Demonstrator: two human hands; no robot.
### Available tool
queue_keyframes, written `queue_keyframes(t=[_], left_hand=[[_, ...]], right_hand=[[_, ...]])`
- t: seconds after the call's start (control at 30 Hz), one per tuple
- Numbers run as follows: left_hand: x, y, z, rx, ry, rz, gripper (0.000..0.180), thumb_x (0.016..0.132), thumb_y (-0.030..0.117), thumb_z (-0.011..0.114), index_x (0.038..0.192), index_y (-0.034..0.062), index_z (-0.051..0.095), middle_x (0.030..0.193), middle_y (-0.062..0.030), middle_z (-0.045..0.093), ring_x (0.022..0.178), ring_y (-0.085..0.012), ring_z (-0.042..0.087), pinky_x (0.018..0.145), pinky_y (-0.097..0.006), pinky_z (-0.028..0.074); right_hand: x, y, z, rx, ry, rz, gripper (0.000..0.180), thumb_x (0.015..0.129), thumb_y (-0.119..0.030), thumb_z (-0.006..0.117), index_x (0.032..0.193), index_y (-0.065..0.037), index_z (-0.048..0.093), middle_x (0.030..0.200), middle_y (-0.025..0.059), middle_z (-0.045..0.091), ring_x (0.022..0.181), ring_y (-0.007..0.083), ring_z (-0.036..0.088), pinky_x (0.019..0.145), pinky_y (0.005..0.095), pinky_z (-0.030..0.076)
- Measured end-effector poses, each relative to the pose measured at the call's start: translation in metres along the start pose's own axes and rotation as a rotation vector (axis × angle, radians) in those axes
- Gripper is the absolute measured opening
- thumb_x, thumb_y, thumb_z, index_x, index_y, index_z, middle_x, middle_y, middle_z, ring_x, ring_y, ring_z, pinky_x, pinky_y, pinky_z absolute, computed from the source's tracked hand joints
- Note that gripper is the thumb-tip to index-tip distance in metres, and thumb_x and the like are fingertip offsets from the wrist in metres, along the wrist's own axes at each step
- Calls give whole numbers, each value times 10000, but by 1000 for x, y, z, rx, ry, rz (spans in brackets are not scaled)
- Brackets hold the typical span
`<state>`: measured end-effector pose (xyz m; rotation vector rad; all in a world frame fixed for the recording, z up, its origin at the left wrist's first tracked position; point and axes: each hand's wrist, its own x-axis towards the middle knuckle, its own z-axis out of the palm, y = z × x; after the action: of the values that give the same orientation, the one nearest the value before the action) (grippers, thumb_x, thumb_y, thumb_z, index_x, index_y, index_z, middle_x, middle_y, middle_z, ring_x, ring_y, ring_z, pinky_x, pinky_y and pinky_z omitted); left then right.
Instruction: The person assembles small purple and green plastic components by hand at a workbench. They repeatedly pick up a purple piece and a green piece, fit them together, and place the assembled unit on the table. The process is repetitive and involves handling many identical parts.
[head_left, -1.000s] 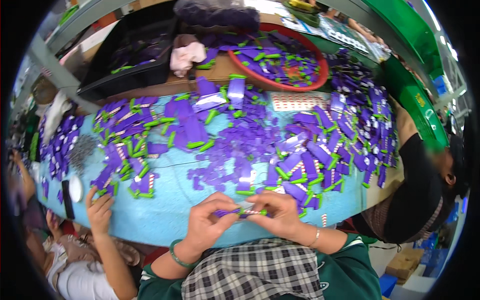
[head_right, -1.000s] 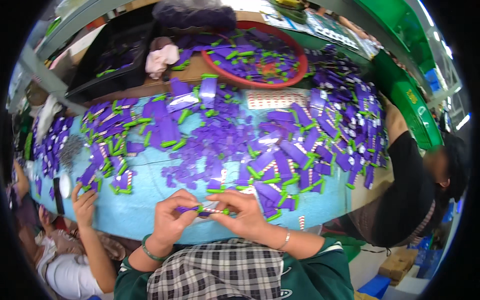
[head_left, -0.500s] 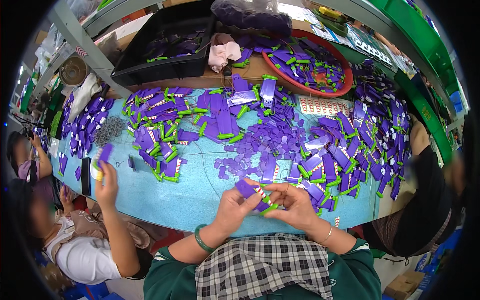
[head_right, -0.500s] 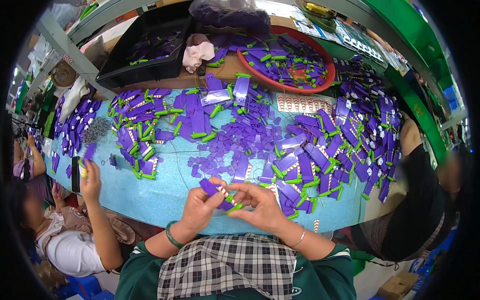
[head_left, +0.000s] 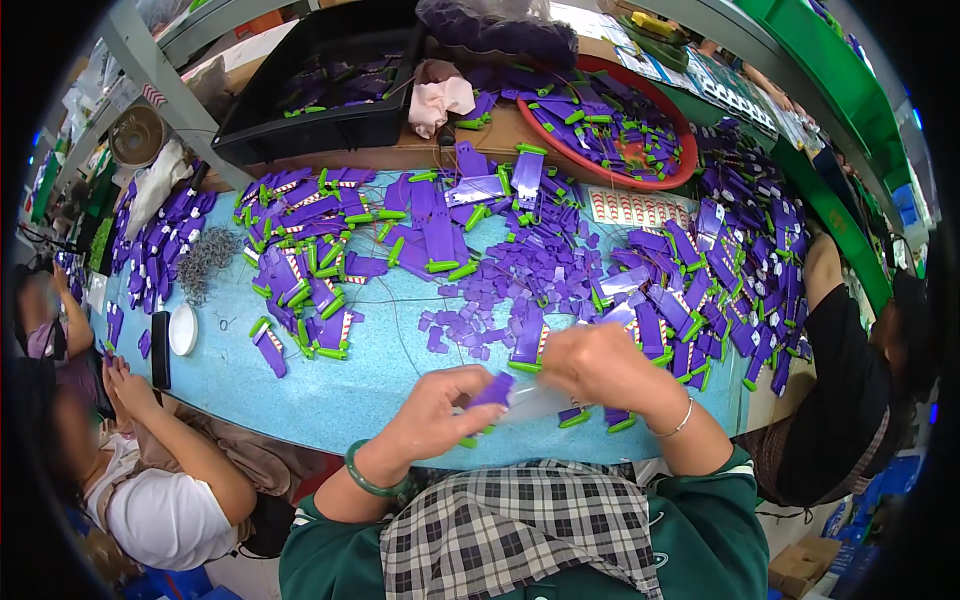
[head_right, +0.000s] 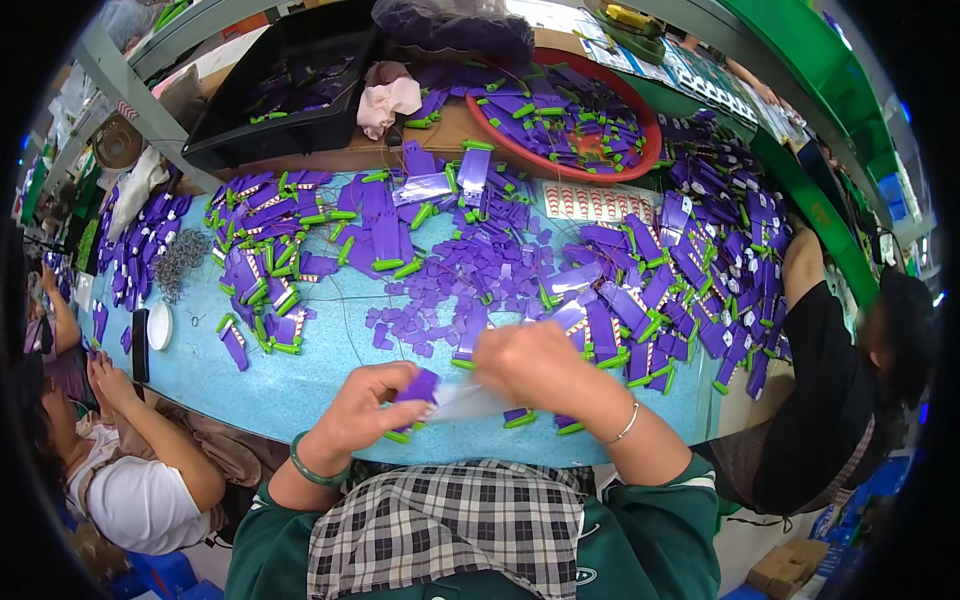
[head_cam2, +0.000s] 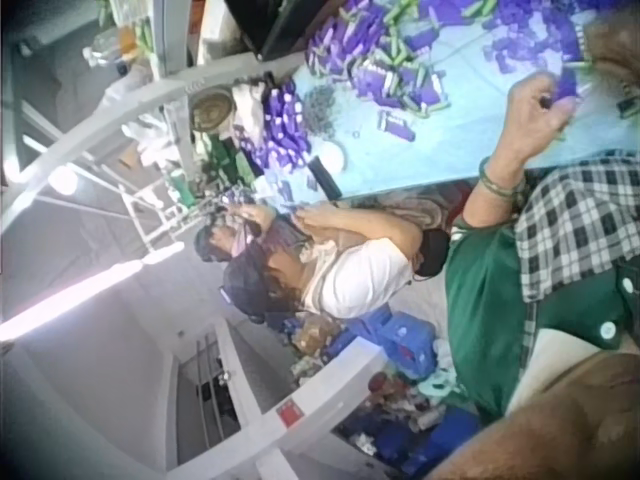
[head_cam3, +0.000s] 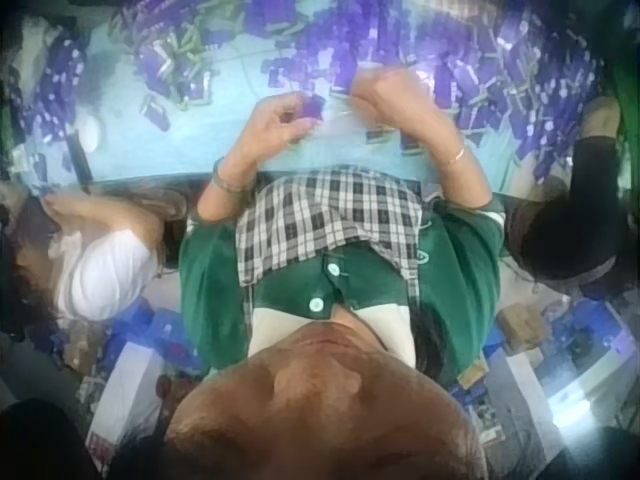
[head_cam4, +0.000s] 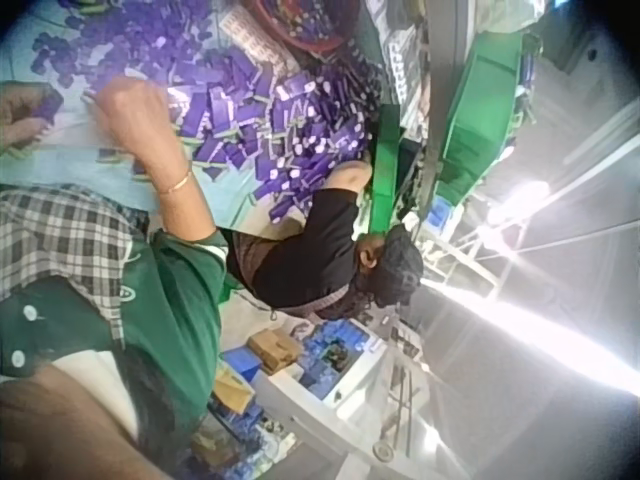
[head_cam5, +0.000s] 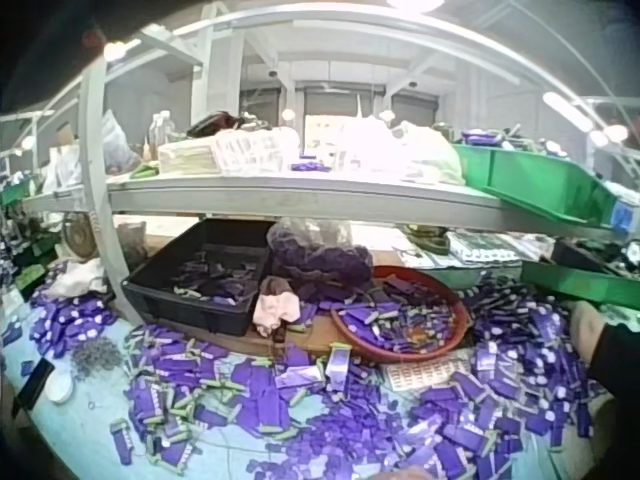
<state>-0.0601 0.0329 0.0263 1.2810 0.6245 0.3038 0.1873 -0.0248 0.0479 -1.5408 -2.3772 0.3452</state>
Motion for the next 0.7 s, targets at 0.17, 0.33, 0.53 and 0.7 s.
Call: queue_keyframes(t=[0.17,0.33,0.53,0.7], left_hand=[[-7,15,-21,-266,492,246,118,945,118,519,1016,25,528,799,-54,581,728,-147,588,688,-303,507],[-2,18,-27,-412,575,572,146,980,125,447,1085,25,465,793,-77,571,753,-178,601,718,-339,516],[3,-1,-21,-241,524,473,137,994,122,412,1089,32,454,826,-85,596,742,-175,614,706,-332,524],[17,-14,2,-227,361,266,131,987,98,421,1076,14,468,874,-80,605,755,-145,625,692,-279,518]], right_hand=[[18,31,10,-337,242,153,39,697,-119,623,684,-90,600,753,46,553,723,214,594,531,345,490],[44,12,42,-253,151,85,39,690,-98,614,706,-68,594,804,65,558,775,218,594,558,354,505],[40,22,42,79,133,128,71,729,-71,664,773,-30,626,792,91,605,722,241,623,583,323,530],[17,24,30,1185,128,582,170,790,11,678,960,13,668,750,36,645,664,149,641,612,256,528]])
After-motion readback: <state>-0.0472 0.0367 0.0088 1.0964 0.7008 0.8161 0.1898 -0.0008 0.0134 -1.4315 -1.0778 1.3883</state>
